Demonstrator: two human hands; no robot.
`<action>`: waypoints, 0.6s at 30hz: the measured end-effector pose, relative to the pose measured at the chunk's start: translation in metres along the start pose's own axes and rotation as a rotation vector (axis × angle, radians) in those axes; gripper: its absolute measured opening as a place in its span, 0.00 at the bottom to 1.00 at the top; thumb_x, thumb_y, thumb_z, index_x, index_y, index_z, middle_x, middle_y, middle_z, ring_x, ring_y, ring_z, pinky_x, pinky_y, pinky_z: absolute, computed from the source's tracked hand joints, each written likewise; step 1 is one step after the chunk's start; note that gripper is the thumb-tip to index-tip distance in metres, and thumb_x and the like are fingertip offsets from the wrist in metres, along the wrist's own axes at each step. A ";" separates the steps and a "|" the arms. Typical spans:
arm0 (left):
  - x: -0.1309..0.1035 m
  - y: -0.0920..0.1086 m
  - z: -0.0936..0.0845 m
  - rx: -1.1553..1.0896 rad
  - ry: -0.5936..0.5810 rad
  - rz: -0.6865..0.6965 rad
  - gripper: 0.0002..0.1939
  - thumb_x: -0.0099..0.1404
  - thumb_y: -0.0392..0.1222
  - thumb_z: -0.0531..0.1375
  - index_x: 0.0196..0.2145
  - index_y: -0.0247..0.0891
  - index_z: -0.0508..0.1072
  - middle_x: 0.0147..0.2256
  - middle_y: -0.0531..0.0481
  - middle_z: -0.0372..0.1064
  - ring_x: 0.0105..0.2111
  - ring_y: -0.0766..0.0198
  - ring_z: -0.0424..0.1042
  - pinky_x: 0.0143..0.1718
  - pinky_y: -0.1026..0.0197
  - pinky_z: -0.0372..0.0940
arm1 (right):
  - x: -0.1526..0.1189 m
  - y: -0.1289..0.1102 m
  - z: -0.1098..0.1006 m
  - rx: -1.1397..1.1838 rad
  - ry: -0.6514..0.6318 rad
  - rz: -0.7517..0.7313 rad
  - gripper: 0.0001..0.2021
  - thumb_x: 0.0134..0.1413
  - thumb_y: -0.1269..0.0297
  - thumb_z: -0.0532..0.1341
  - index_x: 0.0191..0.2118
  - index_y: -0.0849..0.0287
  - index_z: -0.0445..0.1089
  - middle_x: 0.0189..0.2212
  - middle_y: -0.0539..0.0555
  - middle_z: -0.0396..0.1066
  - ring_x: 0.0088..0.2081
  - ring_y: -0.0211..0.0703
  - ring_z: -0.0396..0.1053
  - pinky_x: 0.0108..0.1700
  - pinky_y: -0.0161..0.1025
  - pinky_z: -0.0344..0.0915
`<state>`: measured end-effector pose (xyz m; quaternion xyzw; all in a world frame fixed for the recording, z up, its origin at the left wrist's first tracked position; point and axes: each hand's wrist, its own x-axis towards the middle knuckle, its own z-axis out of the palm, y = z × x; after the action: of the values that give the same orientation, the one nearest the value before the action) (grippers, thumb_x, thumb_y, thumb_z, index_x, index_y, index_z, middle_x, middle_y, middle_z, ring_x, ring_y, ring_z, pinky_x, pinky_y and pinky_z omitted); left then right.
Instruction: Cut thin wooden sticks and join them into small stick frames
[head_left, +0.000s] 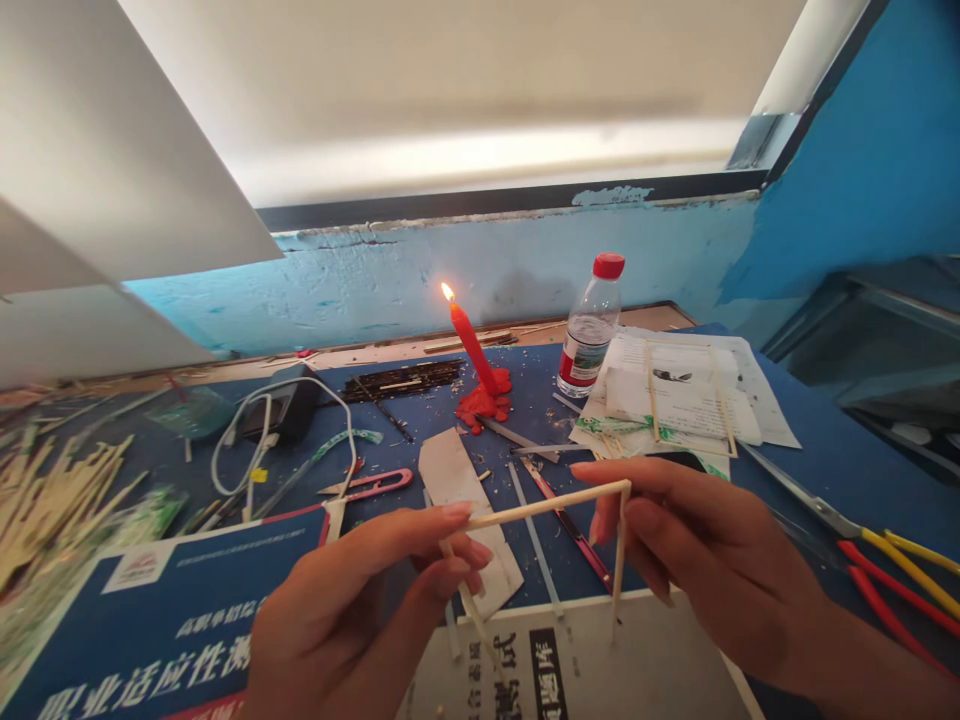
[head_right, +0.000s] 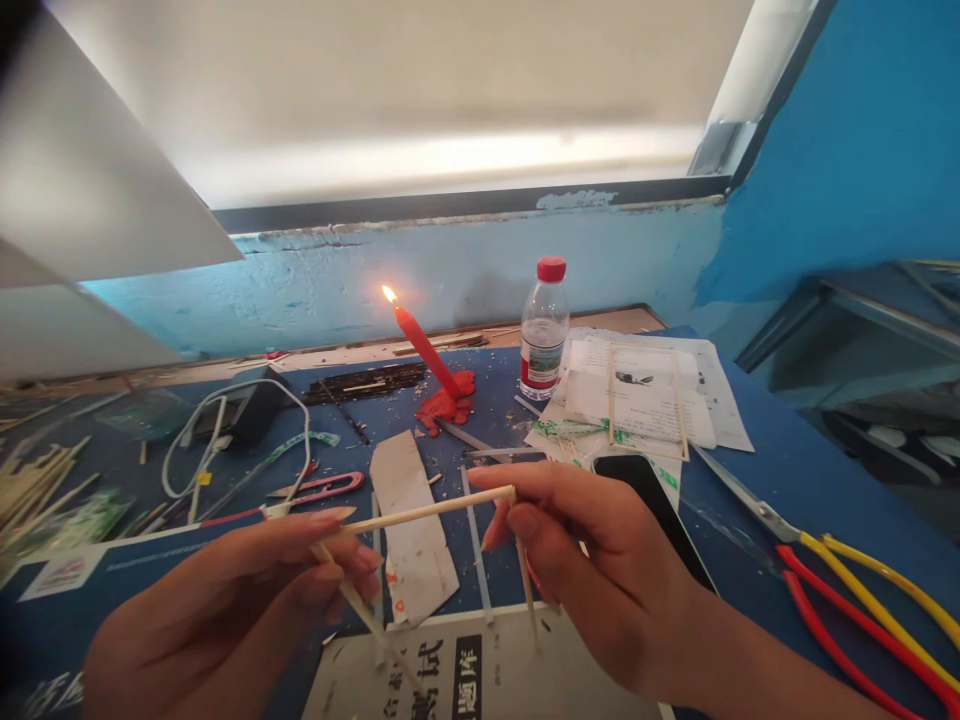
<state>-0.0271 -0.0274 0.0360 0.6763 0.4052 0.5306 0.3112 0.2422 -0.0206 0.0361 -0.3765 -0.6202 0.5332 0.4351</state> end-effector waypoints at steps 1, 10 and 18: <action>0.000 0.000 0.000 0.000 0.000 0.000 0.21 0.66 0.28 0.63 0.50 0.52 0.79 0.34 0.56 0.83 0.30 0.65 0.83 0.33 0.69 0.79 | 0.000 0.000 0.000 0.001 -0.005 -0.007 0.15 0.74 0.62 0.55 0.60 0.45 0.71 0.36 0.50 0.73 0.25 0.31 0.64 0.25 0.28 0.62; -0.002 0.000 -0.001 0.006 -0.005 -0.003 0.22 0.66 0.27 0.63 0.51 0.51 0.78 0.35 0.56 0.83 0.30 0.65 0.83 0.34 0.68 0.79 | -0.004 0.000 -0.001 -0.018 -0.004 -0.008 0.15 0.75 0.63 0.54 0.60 0.45 0.71 0.35 0.50 0.72 0.24 0.31 0.63 0.25 0.28 0.61; -0.005 0.003 -0.001 0.033 0.003 -0.013 0.21 0.65 0.28 0.63 0.50 0.52 0.79 0.35 0.57 0.83 0.30 0.66 0.82 0.35 0.68 0.79 | -0.006 -0.001 -0.003 -0.066 -0.008 -0.033 0.15 0.74 0.62 0.55 0.60 0.46 0.71 0.36 0.51 0.73 0.25 0.33 0.64 0.25 0.30 0.62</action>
<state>-0.0278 -0.0329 0.0360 0.6779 0.4186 0.5230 0.3028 0.2472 -0.0247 0.0360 -0.3781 -0.6453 0.5067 0.4289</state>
